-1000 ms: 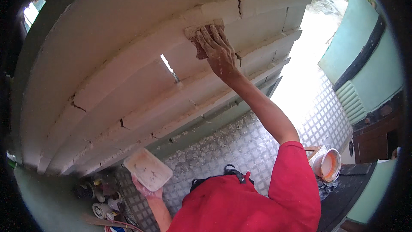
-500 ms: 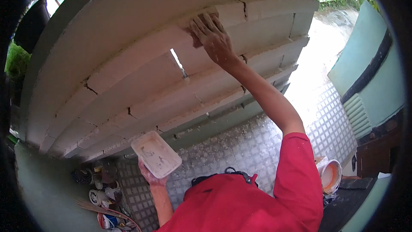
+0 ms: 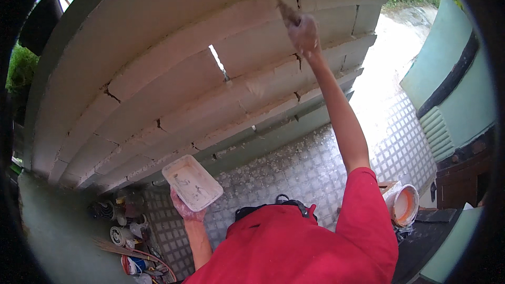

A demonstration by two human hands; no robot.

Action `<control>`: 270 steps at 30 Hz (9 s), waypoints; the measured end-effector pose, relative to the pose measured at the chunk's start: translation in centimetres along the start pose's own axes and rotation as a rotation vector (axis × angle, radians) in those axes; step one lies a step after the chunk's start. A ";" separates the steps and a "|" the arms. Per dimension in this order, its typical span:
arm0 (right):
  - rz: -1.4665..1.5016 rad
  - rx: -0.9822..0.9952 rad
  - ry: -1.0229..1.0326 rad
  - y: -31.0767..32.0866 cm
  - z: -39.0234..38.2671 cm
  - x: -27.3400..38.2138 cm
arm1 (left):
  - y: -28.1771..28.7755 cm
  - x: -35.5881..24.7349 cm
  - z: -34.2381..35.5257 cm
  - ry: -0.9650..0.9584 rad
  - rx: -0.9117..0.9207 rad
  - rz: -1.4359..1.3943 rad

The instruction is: Filling gaps between concrete blocks on an outdoor wall using plaster and a scraper.

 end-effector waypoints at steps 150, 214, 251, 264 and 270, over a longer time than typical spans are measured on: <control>0.136 -0.150 -0.206 -2.5 -2.0 -2.7 | -0.5 -3.5 -1.9 -0.233 -0.023 0.082; -0.271 -0.282 0.612 5.3 2.8 -4.2 | -7.1 12.1 4.6 -0.031 -0.030 0.014; -0.174 0.056 0.354 6.5 3.2 -7.9 | -11.5 19.7 1.3 -0.035 -0.057 -0.020; 0.079 -0.177 -0.034 3.9 3.6 -8.5 | -10.5 18.1 0.3 -0.136 -0.063 0.084; -0.035 0.066 0.014 2.5 1.0 -4.6 | -11.6 17.9 0.3 -0.087 -0.040 0.043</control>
Point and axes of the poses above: each hand's wrist, its own z-axis towards the middle knuckle, its own y-axis out of the back of the hand, x = y × z, the point moved 9 cm from there along z, towards the middle knuckle, and after that the axes turned 9 degrees about -y, right-handed, at the moved point
